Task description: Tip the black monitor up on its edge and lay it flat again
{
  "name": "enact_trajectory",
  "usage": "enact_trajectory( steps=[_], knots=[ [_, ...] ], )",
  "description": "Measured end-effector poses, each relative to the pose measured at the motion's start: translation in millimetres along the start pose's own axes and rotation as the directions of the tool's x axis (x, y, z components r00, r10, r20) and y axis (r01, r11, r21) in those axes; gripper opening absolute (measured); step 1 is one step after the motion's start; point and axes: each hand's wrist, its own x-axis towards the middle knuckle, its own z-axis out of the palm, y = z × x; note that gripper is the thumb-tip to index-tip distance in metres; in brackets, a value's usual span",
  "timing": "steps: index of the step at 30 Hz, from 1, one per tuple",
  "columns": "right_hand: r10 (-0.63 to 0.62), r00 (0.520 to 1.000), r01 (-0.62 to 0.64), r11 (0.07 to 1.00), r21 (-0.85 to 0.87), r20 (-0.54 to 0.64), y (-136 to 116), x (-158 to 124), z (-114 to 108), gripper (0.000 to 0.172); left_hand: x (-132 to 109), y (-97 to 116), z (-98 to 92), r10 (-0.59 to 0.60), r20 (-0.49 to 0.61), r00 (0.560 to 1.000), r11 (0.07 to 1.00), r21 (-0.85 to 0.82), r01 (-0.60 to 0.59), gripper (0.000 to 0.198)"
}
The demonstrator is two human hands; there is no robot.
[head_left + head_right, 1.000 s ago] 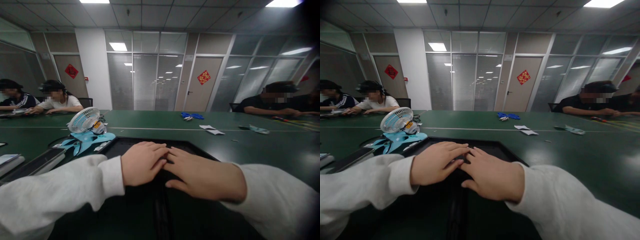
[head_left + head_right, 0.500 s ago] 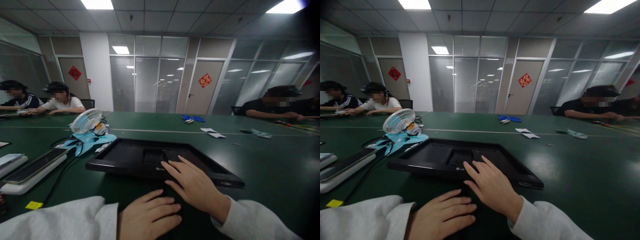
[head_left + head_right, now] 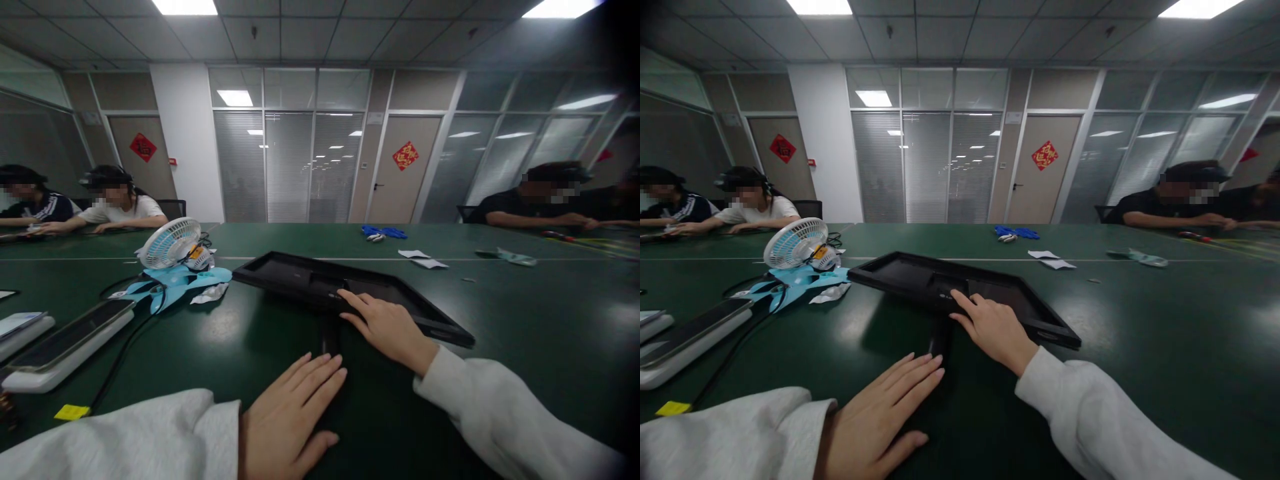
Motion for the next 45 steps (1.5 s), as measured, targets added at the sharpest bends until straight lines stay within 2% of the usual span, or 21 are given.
enact_trajectory(
  steps=[3, 7, 13, 17, 20, 26, 32, 37, 39, 45],
  knots=[
    [0.123, 0.992, -0.120, 0.990, -0.080, 0.029, 18.7, 8.4, 16.6, 0.057, -1.8, -3.0, 2.2, -0.022, 0.024, 0.999, 0.999, -0.028, 0.023, 0.072],
    [0.310, 0.950, -0.301, 0.937, -0.177, 0.024, 52.8, 13.7, 36.8, 0.060, -3.9, -5.5, 3.9, -0.074, 0.051, 0.996, 0.995, -0.061, 0.077, 0.069],
    [0.527, 0.850, -0.516, 0.822, -0.242, -0.022, 110.5, 4.5, 61.3, 0.062, -5.6, -6.2, 4.8, -0.132, 0.059, 0.989, 0.988, -0.069, 0.136, 0.064],
    [0.629, 0.777, -0.615, 0.752, -0.238, -0.018, 134.6, -4.2, 68.0, 0.061, -6.9, -10.3, 7.2, -0.109, 0.080, 0.991, 0.992, -0.061, 0.114, 0.062],
    [0.662, 0.749, -0.653, 0.733, -0.194, -0.021, 143.4, -8.7, 62.8, 0.063, -7.3, -12.8, 10.5, -0.101, 0.049, 0.994, 0.993, -0.062, 0.104, 0.061],
    [0.656, 0.752, -0.649, 0.754, -0.104, 0.066, 162.3, -10.0, 44.8, 0.062, -7.4, -13.3, 10.1, -0.094, 0.059, 0.994, 0.992, -0.074, 0.098, 0.060],
    [0.680, 0.693, -0.696, 0.718, -0.024, 0.237, 191.9, -13.5, 34.6, 0.055, -7.0, -14.4, 7.8, -0.110, 0.084, 0.990, 0.992, -0.056, 0.115, 0.061],
    [0.709, 0.630, -0.747, 0.665, -0.002, 0.317, 210.4, -17.3, 29.8, 0.055, -6.1, -15.6, 7.4, -0.076, 0.085, 0.993, 0.994, -0.071, 0.082, 0.060],
    [0.708, 0.632, -0.747, 0.664, 0.005, 0.315, 212.4, -17.1, 29.6, 0.054, -6.2, -15.8, 7.2, -0.087, 0.094, 0.992, 0.993, -0.071, 0.094, 0.060],
    [0.695, 0.687, -0.708, 0.706, -0.019, 0.210, 207.8, -17.6, 24.2, 0.058, -8.4, -17.9, 9.5, -0.063, 0.042, 0.997, 0.994, -0.085, 0.066, 0.061]
  ],
)
